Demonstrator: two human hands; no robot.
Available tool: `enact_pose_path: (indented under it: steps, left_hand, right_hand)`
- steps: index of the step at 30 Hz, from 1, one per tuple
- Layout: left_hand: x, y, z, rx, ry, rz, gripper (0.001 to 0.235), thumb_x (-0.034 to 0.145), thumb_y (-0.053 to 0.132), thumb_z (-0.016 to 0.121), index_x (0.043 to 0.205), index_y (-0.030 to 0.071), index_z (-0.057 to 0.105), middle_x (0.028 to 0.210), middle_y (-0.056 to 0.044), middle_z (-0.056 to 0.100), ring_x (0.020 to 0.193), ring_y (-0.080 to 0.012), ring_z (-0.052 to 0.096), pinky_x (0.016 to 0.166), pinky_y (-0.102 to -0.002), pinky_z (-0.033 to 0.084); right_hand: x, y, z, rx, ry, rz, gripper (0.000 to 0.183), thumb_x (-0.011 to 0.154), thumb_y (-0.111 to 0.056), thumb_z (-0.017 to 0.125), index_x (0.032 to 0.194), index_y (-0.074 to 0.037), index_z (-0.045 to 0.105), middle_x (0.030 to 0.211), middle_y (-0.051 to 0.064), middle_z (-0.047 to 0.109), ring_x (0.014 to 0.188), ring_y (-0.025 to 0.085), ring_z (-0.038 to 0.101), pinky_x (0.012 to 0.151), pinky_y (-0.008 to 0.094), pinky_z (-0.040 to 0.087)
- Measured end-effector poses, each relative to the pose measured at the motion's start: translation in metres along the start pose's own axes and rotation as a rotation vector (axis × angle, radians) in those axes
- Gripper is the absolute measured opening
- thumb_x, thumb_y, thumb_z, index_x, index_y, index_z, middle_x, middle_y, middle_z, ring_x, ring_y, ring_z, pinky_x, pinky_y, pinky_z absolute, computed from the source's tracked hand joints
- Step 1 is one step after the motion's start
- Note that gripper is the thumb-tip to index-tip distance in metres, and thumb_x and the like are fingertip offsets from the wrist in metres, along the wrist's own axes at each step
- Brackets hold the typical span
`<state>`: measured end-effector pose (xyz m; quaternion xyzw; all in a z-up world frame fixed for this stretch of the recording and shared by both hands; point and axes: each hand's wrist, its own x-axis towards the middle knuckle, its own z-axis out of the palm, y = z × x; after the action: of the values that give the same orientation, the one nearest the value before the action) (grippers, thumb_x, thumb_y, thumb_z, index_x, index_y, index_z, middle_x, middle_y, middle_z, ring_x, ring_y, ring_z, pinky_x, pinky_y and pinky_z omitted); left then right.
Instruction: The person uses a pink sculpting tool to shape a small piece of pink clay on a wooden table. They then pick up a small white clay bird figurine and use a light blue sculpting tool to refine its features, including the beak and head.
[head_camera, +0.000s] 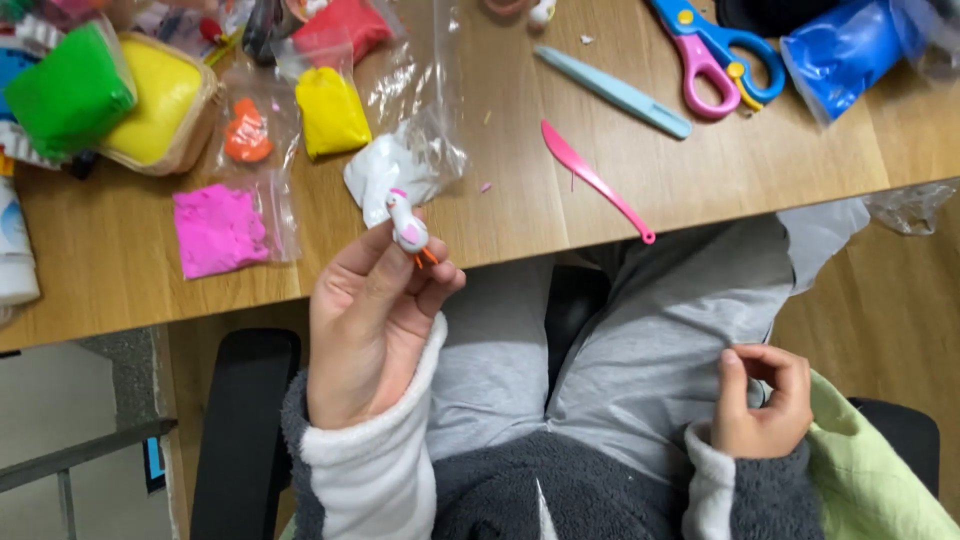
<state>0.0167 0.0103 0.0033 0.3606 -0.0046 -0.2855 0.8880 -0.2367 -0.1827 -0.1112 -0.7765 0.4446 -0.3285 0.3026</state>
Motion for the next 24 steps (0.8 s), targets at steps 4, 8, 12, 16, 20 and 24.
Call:
enact_pose_path:
  steps: [4,8,12,16,20,24]
  left_hand:
    - [0.008,-0.006,0.007,-0.001,0.013,-0.021,0.022,0.088,0.005,0.070,0.108,-0.004,0.069,0.088,-0.020,0.068,0.075,-0.0235,0.066,0.075,-0.035,0.061]
    - [0.013,-0.011,0.018,-0.009,-0.008,-0.025,0.030,0.087,0.002,0.069,0.116,-0.006,0.065,0.091,-0.019,0.070,0.083,-0.0250,0.066,0.074,-0.035,0.061]
    - [0.024,-0.013,0.031,0.057,-0.036,-0.055,0.025,0.088,0.003,0.067,0.110,-0.008,0.066,0.090,-0.021,0.068,0.082,-0.0256,0.066,0.077,-0.033,0.060]
    - [0.035,-0.013,0.035,0.080,-0.047,-0.089,0.027,0.089,0.006,0.066,0.112,-0.008,0.066,0.090,-0.023,0.068,0.079,-0.0280,0.067,0.079,-0.036,0.059]
    - [0.043,-0.010,0.038,0.119,-0.032,-0.114,0.030,0.089,0.005,0.065,0.115,-0.009,0.065,0.092,-0.024,0.070,0.080,-0.0297,0.068,0.082,-0.038,0.059]
    - [0.046,-0.008,0.036,0.136,-0.041,-0.102,0.027,0.090,0.005,0.065,0.113,-0.008,0.066,0.096,-0.025,0.071,0.083,-0.0306,0.069,0.083,-0.039,0.060]
  right_hand:
    - [0.015,-0.057,0.008,0.054,-0.014,-0.177,0.002,0.098,0.000,0.064,0.097,0.000,0.063,0.096,0.013,0.062,0.094,0.024,0.056,0.089,0.033,0.046]
    - [0.046,-0.109,0.013,0.050,0.011,-0.488,0.011,0.092,-0.007,0.069,0.100,0.000,0.068,0.093,0.014,0.060,0.089,0.026,0.054,0.086,0.034,0.039]
    - [0.093,-0.146,0.026,-0.202,-0.137,-0.756,0.033,0.089,-0.031,0.075,0.115,-0.010,0.072,0.117,0.012,0.061,0.107,0.027,0.055,0.098,0.039,0.034]
    - [0.109,-0.144,0.027,-0.274,-0.149,-0.819,0.025,0.091,-0.031,0.076,0.114,-0.020,0.074,0.112,0.006,0.063,0.101,0.027,0.055,0.094,0.039,0.036]
    - [0.119,-0.144,0.025,-0.180,-0.198,-0.848,0.019,0.089,-0.022,0.077,0.107,-0.015,0.075,0.108,0.007,0.065,0.095,0.026,0.055,0.090,0.035,0.035]
    - [0.121,-0.141,0.028,-0.043,-0.175,-0.822,0.016,0.086,-0.014,0.078,0.101,-0.007,0.076,0.101,0.009,0.069,0.090,0.024,0.055,0.087,0.032,0.038]
